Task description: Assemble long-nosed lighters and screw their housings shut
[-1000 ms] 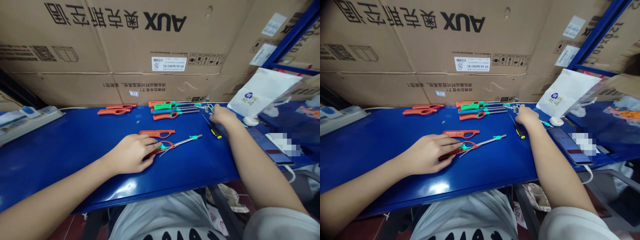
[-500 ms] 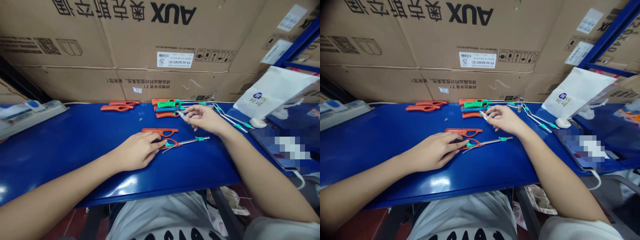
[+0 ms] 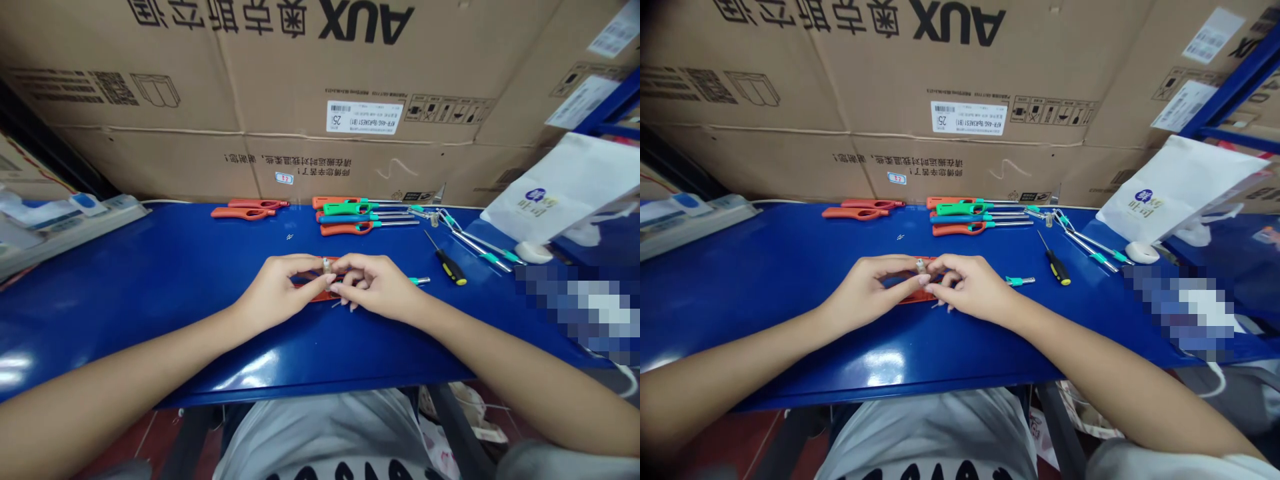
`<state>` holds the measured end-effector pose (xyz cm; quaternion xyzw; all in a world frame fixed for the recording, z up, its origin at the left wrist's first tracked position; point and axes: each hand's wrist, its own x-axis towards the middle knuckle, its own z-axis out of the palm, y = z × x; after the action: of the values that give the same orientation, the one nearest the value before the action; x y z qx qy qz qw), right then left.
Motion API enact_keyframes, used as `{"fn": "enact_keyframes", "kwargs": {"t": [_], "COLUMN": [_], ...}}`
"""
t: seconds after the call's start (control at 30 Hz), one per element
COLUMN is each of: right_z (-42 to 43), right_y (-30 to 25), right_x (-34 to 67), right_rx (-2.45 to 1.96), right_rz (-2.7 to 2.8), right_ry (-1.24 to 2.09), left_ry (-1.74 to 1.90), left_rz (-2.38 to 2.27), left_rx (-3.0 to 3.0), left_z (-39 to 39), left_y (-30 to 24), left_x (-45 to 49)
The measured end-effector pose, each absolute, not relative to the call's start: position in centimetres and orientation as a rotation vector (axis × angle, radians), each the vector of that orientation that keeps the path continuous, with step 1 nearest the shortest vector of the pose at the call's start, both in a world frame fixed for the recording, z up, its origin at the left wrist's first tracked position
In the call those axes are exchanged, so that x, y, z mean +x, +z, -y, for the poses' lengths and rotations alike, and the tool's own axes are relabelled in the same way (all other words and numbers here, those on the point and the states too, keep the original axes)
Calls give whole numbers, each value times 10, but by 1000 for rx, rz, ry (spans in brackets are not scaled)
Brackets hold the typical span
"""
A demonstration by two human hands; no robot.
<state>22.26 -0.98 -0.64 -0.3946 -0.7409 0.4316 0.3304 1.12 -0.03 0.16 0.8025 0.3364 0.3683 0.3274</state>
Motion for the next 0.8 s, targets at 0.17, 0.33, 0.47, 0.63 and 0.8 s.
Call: {"fn": "enact_keyframes", "kwargs": {"t": [0.17, 0.33, 0.47, 0.63, 0.8], "right_z": [7, 3, 2, 0, -4], "right_y": [6, 10, 11, 10, 4], "right_x": [238, 249, 248, 246, 242], "right_rx": [-888, -890, -899, -1061, -1210], "right_rz": [2406, 2674, 2666, 2367, 1974], "right_ry": [646, 665, 721, 1032, 1515], "left_ry": [988, 797, 682, 589, 553], "left_rz": [-934, -981, -966, -883, -868], "left_rx": [2108, 2241, 2247, 2178, 1821], "left_z": [-7, -9, -10, -13, -16], "left_y": [0, 2, 3, 4, -2], "left_x": [7, 5, 3, 1, 0]}}
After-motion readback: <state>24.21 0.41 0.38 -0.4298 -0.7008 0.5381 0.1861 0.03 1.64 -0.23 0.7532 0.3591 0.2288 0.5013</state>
